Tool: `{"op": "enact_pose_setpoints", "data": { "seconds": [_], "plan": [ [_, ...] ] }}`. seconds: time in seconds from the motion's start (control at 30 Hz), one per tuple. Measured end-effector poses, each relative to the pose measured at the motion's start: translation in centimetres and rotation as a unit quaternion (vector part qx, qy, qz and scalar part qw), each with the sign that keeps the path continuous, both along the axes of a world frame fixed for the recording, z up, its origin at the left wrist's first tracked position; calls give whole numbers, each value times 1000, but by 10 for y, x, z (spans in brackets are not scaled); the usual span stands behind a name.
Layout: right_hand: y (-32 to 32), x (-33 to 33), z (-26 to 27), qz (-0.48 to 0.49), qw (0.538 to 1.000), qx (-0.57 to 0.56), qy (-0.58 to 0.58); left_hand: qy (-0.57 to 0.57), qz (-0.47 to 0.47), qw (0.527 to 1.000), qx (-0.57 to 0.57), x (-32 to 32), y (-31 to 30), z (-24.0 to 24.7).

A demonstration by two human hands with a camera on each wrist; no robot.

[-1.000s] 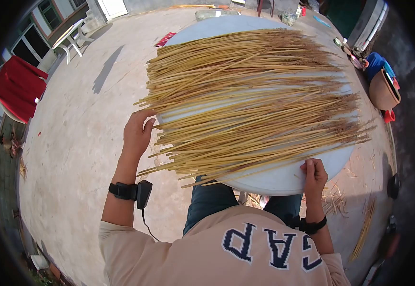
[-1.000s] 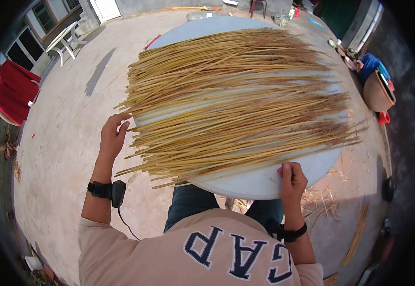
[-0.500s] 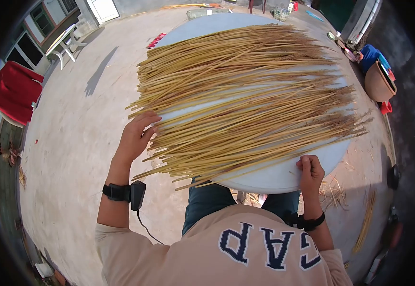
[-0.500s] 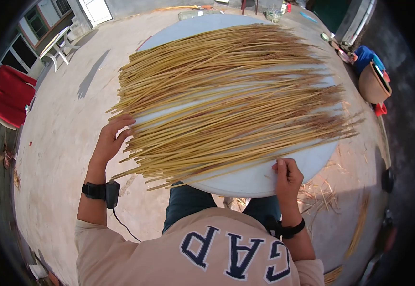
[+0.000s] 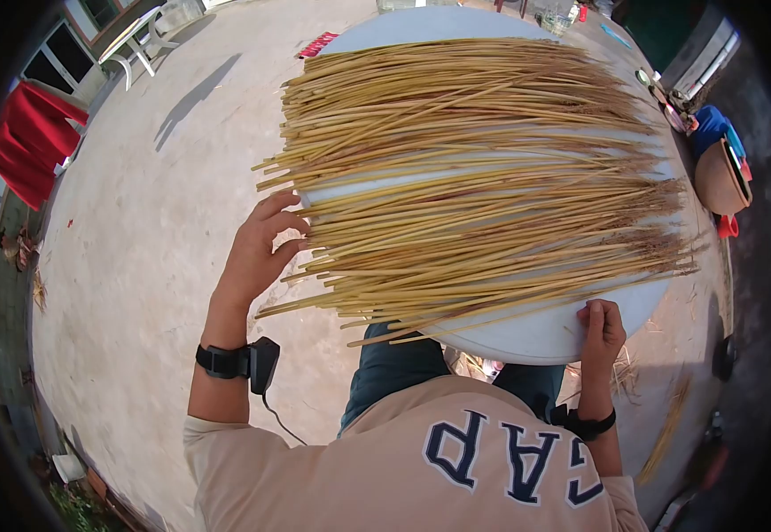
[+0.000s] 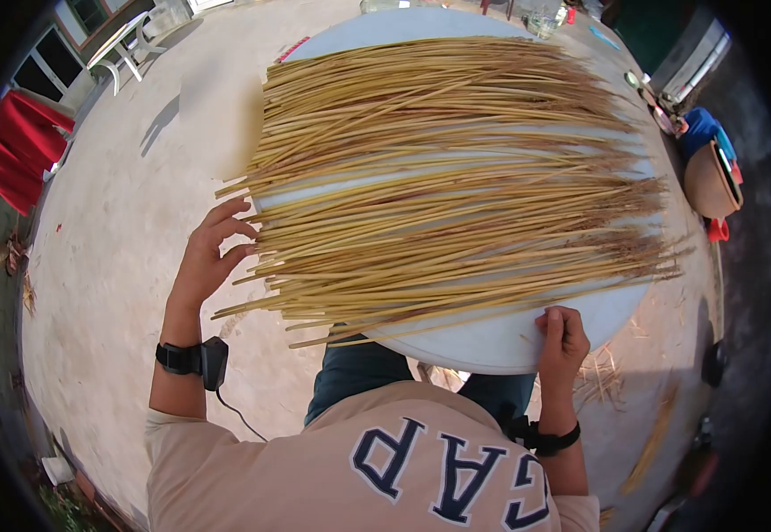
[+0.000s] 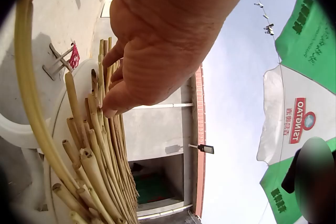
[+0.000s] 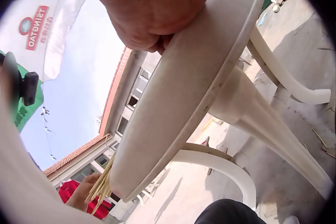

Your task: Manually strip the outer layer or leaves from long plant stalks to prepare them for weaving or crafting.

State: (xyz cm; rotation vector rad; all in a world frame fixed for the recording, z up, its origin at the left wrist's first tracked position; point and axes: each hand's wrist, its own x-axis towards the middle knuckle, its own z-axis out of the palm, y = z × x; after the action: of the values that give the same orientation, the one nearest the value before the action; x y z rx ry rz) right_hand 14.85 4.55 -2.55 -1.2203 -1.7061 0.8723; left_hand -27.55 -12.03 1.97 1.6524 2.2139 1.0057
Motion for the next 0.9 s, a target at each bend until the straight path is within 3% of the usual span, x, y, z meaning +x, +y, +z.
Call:
{"op": "enact_pose_setpoints", "data": {
  "seconds": [0.3, 0.5, 0.9],
  "plan": [
    [3, -2, 1, -23, 999, -40, 3, -69, -19, 997, 38, -8, -7, -11],
    [1, -4, -2, -50, 998, -36, 0, 25, -31, 997, 61, -10, -1, -21],
    [-1, -6, 1, -66, 997, -38, -11, 26, -39, 998, 45, -5, -2, -14]
  ]
}}
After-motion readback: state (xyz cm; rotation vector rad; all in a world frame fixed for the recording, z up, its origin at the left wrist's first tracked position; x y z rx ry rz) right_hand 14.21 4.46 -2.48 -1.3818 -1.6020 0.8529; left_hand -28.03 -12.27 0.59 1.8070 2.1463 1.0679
